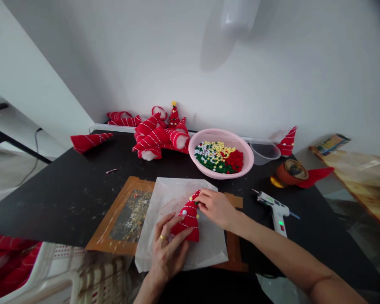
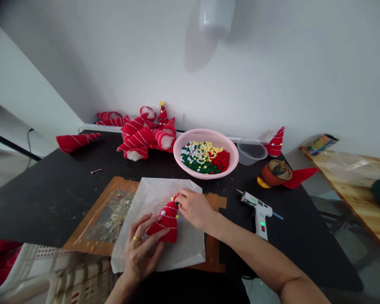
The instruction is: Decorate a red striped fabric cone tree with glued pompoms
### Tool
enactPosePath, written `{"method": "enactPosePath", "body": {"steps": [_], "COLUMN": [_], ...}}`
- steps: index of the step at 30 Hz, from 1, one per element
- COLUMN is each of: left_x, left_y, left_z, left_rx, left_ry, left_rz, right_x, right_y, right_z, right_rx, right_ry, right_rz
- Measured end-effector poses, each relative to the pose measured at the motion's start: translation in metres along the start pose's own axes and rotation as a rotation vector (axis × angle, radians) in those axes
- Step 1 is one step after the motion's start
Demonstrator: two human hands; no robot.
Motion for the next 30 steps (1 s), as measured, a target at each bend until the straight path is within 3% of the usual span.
{"method": "enactPosePath", "body": {"steps": [4, 11, 21, 30], "left_x": [0.000, -0.001, 0.002, 0.002], "left_y": [0.000, 0.001, -0.001, -0.001], "left_z": [0.001, 0.001, 0.003, 0.001], "left_rx": [0.006, 0.009, 0.001, -0.007], "left_ry": [0.013, 0.028, 0.019, 0.008], "left_rz": [-0.008, -0.004, 0.013, 0.015], "right_x": [0.003, 0.000, -0.004, 0.003], "right_y": [-0.008, -0.004, -0.008, -0.006], "right_z": [0.006, 0.007, 0.016, 0.021], "right_rx": [-0.053, -0.005, -0.120, -0.112], "right_ry": [-0.015, -0.008, 0.064, 0.026], "right_rz": [0.033, -0.088, -0.020, 0.072]}}
Point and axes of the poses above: each hand's wrist, its own z-axis away from the middle knuckle, its own x-axis out of the palm, y = z × x, the point moved 6 cm from there along -z, towards the middle knuckle, and after that the axes turned 14 degrees about x, right-handed, at the moved point
